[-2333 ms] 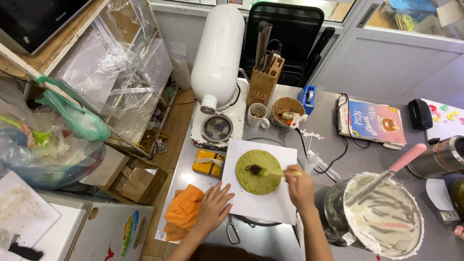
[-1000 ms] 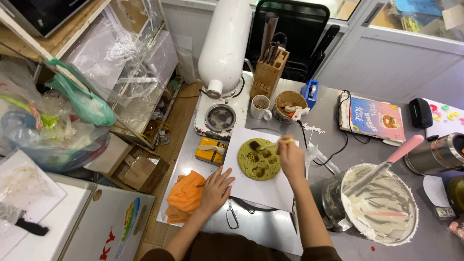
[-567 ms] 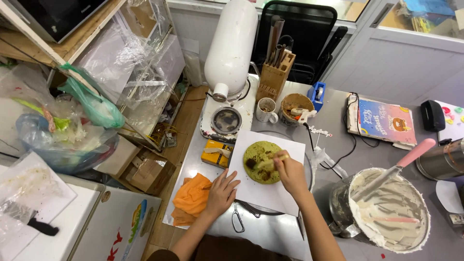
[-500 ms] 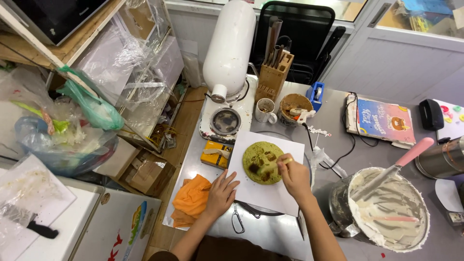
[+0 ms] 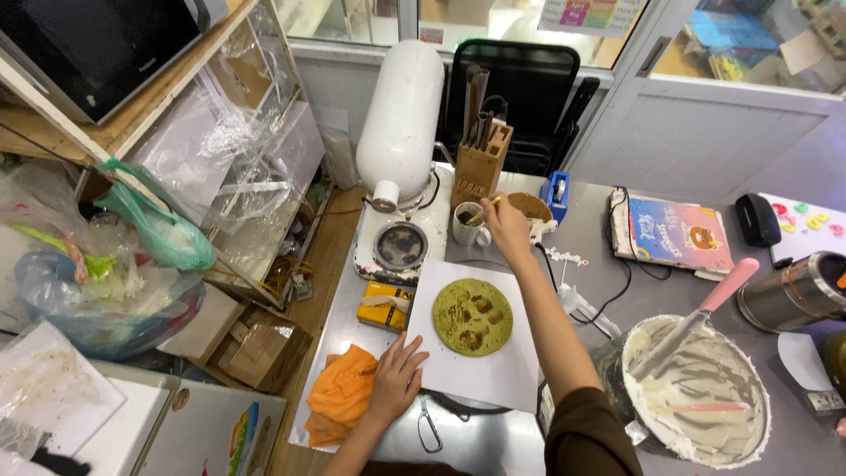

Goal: Preparing a cake base by unpacking components and applying a layer of cream.

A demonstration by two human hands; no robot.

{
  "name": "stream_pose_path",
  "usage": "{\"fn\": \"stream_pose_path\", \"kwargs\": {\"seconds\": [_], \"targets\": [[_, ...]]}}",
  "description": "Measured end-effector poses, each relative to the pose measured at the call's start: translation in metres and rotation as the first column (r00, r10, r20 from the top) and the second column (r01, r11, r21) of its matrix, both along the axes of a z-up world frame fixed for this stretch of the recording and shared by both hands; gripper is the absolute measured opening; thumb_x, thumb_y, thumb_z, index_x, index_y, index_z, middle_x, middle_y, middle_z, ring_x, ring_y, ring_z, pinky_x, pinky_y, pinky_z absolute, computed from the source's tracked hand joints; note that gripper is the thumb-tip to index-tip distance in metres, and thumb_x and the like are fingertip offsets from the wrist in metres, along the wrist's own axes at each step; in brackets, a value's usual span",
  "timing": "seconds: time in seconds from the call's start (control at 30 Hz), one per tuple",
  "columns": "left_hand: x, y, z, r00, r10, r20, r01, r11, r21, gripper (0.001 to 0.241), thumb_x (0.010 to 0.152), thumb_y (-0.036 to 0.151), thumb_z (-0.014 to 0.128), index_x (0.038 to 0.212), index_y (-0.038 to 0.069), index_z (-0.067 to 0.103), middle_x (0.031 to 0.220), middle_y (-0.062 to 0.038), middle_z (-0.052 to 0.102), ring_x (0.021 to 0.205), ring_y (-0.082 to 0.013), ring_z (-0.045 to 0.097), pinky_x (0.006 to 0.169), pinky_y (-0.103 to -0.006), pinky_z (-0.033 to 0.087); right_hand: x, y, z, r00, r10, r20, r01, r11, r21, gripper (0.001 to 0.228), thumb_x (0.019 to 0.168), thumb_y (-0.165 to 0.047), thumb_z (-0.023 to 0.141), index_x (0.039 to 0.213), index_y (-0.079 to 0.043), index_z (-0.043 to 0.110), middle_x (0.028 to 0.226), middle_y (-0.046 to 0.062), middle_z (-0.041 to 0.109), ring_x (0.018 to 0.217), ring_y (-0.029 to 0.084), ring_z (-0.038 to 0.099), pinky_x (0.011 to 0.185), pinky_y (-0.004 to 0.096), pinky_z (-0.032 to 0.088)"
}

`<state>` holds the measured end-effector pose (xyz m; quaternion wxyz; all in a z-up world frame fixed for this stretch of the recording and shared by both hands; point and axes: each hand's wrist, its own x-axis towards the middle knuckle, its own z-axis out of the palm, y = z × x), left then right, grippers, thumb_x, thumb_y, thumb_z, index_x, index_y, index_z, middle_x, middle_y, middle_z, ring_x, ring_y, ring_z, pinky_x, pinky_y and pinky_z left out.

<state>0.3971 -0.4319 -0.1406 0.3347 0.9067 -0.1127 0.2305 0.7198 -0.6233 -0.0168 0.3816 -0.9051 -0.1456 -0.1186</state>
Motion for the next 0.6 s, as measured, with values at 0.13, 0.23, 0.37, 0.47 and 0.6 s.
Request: {"fn": "stream_pose_path", "kwargs": {"seconds": [0.13,0.23,0.37,0.47,0.6], "targets": [[0.0,0.001,0.0,1.0,-0.007,-0.002,0.007,1.0,0.003,0.03,0.09,0.013,0.062,0.118,0.01,0.07,0.148,-0.008,0.058,0.144,-0.0374,0.041,0.111,-0.0509,0.037,0.025,0.0,-0.04,0.999,0.049,-0.006,-0.049,0.999,0.005,0.03,0.109,-0.035,0.053,0.12,-0.009,0.063,0.097,0.022,0.073,0.095,0.04,0.07,0.081,0.048,0.052],[0.003,0.001,0.002,1.0,-0.013,-0.004,0.013,1.0,0.014,0.03,0.09,0.013,0.062,0.118,0.009,0.07,0.147,-0.01,0.057,0.144,-0.0378,0.039,0.112,-0.0538,0.034,0.007,-0.011,-0.042,0.984,0.155,0.089,-0.166,0.978,0.129,0.036,0.105,-0.032,0.058,0.13,-0.006,0.059,0.111,0.021,0.072,0.102,0.035,0.071,0.086,0.041,0.055],[-0.002,-0.018,-0.001,0.999,-0.041,-0.028,0.042,0.998,0.038,0.032,0.084,0.006,0.06,0.114,0.007,0.07,0.143,-0.01,0.061,0.142,-0.0372,0.043,0.115,-0.0584,0.028,-0.073,-0.047,-0.036,0.963,0.253,-0.096,-0.207,0.917,0.341,0.041,0.102,-0.027,0.06,0.136,-0.005,0.057,0.114,0.013,0.075,0.102,0.021,0.072,0.088,0.034,0.055],[-0.023,-0.052,-0.004,0.93,-0.366,-0.019,0.366,0.927,0.075,0.031,0.081,0.004,0.062,0.111,0.005,0.069,0.137,-0.012,0.065,0.134,-0.0338,0.056,0.117,-0.0584,0.032,-0.137,-0.088,-0.06,0.944,0.257,-0.208,-0.151,0.895,0.419,0.036,0.103,-0.025,0.059,0.132,-0.005,0.062,0.113,0.011,0.077,0.103,0.017,0.073,0.088,0.031,0.056],[-0.042,-0.078,0.005,0.553,-0.833,-0.023,0.833,0.552,0.043,0.014,0.106,0.01,0.069,0.118,0.004,0.069,0.14,-0.011,0.068,0.121,-0.0254,0.066,0.119,-0.0499,0.043,-0.224,-0.136,-0.069,0.952,0.041,-0.304,0.058,0.949,0.309,0.031,0.098,-0.02,0.064,0.125,-0.005,0.068,0.112,0.008,0.079,0.1,0.019,0.076,0.083,0.032,0.058]]}}
